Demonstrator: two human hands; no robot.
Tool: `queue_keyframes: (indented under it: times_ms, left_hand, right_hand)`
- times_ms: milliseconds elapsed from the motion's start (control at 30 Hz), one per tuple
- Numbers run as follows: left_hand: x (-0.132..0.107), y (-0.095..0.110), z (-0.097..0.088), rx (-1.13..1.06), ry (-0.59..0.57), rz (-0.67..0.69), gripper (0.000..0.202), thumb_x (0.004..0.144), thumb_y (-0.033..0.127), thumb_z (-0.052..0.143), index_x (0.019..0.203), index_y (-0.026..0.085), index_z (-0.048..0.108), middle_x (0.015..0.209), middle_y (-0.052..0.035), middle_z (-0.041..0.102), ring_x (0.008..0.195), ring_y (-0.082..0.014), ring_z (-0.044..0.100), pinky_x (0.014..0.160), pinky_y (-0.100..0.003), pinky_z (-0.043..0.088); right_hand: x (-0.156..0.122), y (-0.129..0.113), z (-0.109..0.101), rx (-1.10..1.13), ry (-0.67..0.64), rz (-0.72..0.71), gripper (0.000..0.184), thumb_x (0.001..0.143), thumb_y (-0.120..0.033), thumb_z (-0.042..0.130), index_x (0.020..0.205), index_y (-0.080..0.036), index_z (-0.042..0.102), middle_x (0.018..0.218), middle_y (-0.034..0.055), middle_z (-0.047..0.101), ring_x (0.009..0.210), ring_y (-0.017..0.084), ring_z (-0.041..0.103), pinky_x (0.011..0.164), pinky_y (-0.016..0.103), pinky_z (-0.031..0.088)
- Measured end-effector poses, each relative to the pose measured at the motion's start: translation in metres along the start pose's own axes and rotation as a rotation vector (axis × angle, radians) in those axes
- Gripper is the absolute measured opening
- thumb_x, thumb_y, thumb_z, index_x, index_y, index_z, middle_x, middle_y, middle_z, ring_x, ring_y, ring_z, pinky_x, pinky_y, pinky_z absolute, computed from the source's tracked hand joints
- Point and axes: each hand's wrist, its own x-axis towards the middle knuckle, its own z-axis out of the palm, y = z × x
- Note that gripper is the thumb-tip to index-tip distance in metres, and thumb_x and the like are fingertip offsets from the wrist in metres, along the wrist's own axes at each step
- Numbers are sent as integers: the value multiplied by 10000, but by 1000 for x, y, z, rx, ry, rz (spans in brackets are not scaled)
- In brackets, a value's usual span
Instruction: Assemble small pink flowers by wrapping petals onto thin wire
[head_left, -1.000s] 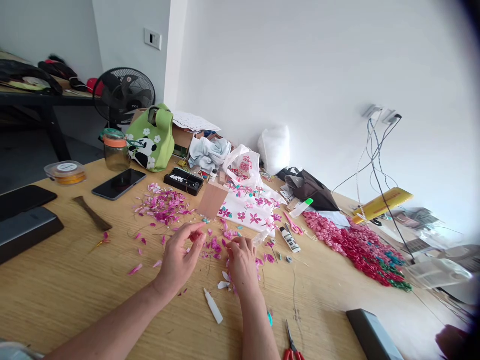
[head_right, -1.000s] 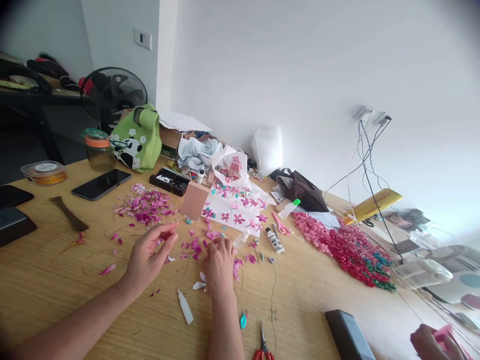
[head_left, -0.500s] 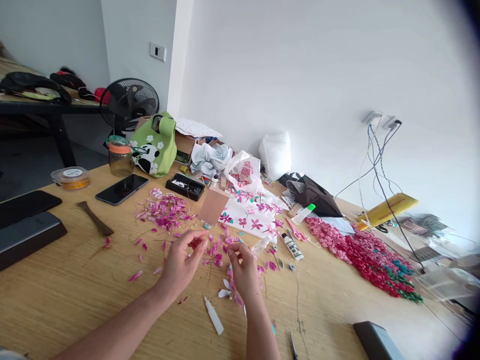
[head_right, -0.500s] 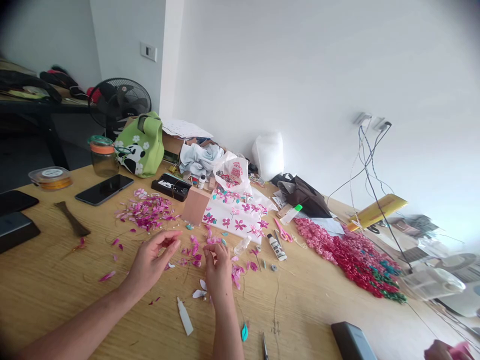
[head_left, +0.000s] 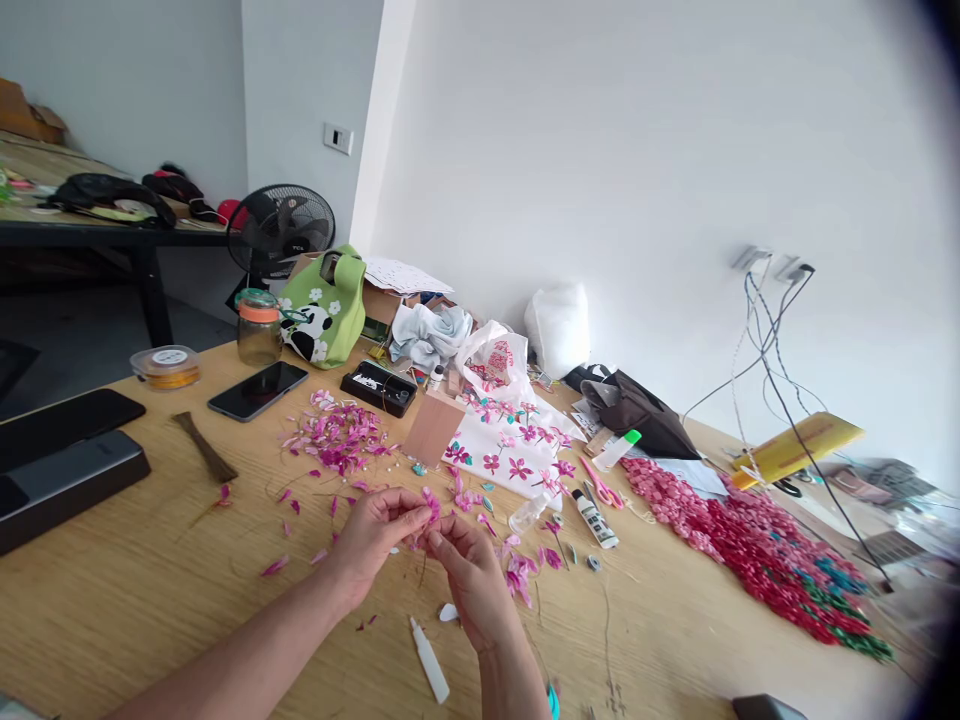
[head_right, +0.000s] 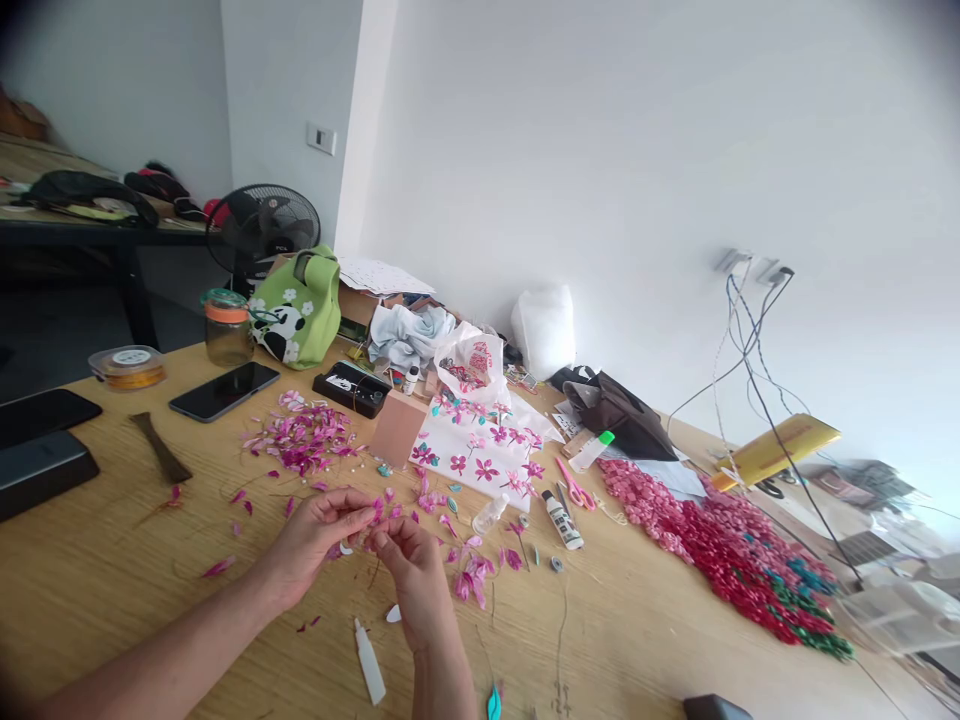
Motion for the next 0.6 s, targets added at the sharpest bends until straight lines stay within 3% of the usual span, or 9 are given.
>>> queue_keyframes:
  times_ms: [167,367,600]
  left_hand:
    - [0,1,0,80,-1,13,198,686,342,699,684,147,662,629,7,596,573,-104,463,538,-215,352]
    - [3,-13,-3,255,-146,39,214,699,346,678,647,141,646,649,-19,604,659,-155,525,624,-256,397]
    - [2,-15,-2,323,-227,61,259,732,392,653,689,137,642,661,-13,567,660,-152,493,617,-256,370]
  right_hand:
    - [-2,-2,-2,-12,94,-42,285,819,-448,647,894,-177,697,888,42,657,827,159,525,760,274,384]
    - [-3,-6,-1,30,147,-104,228,751,-380,732,703,-174,649,652,-17,595,646,111,486,661,239,370]
    - [-1,-6,-3,87,205,-97,228,723,-357,752,675,-167,637,623,-17,583,609,110,475,644,246,370]
